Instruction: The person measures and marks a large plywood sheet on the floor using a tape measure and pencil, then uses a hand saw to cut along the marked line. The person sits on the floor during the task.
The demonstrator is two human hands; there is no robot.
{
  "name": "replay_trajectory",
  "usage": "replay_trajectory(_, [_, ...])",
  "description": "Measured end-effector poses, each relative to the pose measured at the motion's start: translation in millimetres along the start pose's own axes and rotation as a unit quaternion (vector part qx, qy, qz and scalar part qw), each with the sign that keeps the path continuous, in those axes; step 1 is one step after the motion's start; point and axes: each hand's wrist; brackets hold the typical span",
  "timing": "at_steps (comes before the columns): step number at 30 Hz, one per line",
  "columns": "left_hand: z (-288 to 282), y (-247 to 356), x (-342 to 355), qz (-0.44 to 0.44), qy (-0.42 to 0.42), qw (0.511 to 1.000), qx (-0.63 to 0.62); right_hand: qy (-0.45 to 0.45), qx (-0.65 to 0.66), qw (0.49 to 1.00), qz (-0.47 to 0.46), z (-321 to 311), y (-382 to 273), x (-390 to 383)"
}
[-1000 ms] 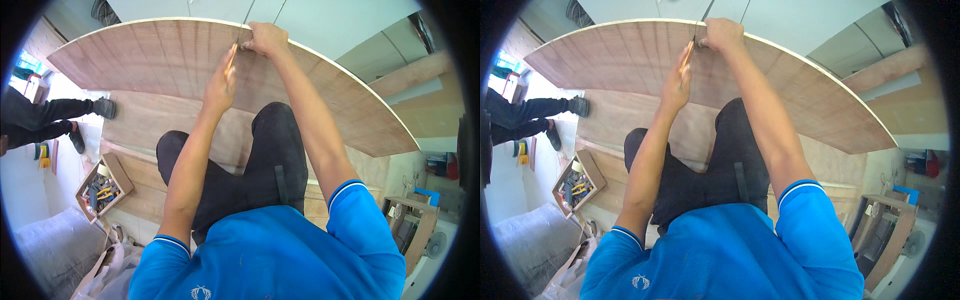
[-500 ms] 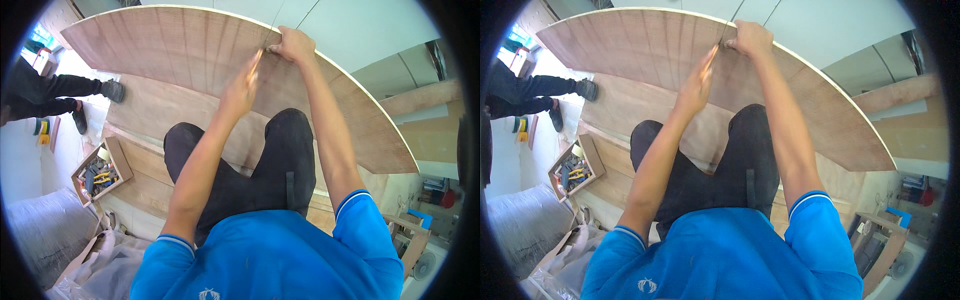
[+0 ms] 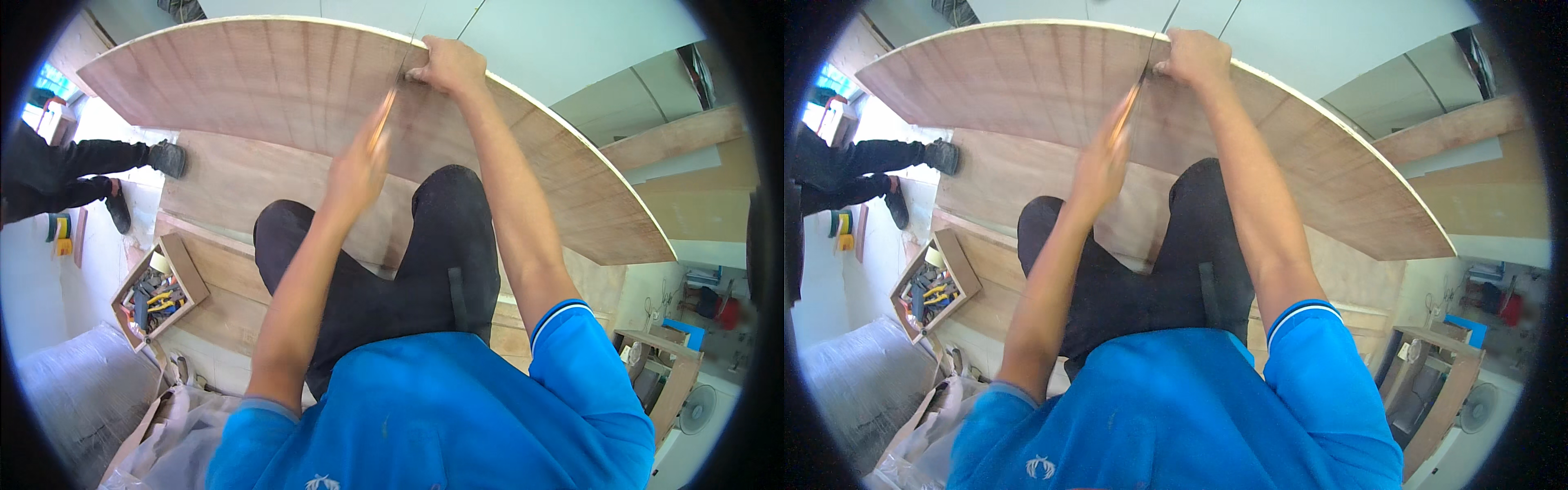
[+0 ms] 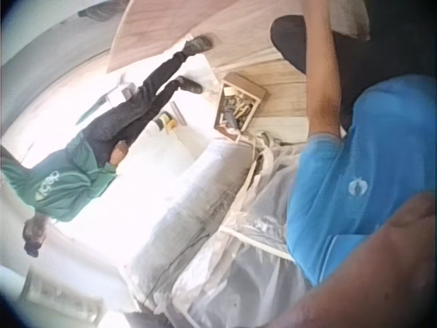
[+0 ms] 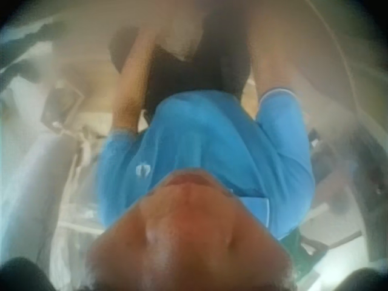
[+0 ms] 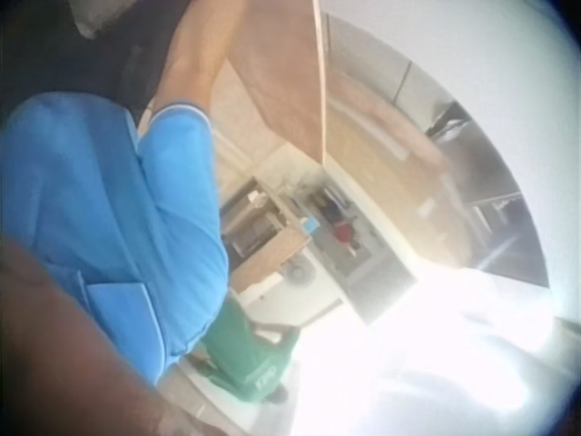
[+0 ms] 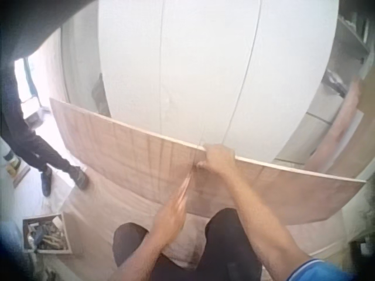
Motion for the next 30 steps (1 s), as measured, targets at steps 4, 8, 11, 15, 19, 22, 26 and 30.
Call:
replay_trajectory(4, [11.5,-1.8,41.8,0.028,0.039,0.999,-0.009,0.015,-0.021,1.000,-0.016,1.9,0.1,1.8])
replay_trajectory(8, [-30.2,57.8,-86.9,-0.129,-0.046,0.990,0.018,0.002,0.000,1.000,0.000,6.4,15.3,3.7])
replay_trajectory(11, [-51.3,74.5,-132.9,-0.134,-0.047,0.990,-0.013,0.003,-0.004,1.000,0.011,1.2,10.1,-2.0])
replay_trajectory(15, [-21.3,29.0,-38.6,-0.075,-0.032,0.997,-0.009,0.006,-0.020,1.000,0.009,3.6,3.3,0.8])
replay_trajectory(19, [7.4,-0.6,37.8,-0.011,0.025,0.999,0.032,-0.019,-0.016,1.000,0.005,-7.9,-3.8,12.5])
replay_trajectory(22, [-11.3,21.6,-13.2,-0.031,0.001,0.999,0.020,-0.016,-0.021,1.000,0.002,-6.4,-2.0,8.4])
replay_trajectory(26, [-59.7,77.3,-120.0,-0.166,-0.076,0.983,-0.020,-0.010,-0.013,1.000,0.017,-1.9,9.7,2.2])
replay_trajectory(30, [-51.6,56.9,-72.7,-0.129,-0.098,0.987,0.003,-0.024,-0.031,0.999,0.032,-2.2,3.8,-1.1])
Point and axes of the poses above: each hand's wrist, its own x-axis towards the middle knuckle, its own z-axis out of the palm, y = z × x, and after that the axes turned 8 degrees about z, right-handed
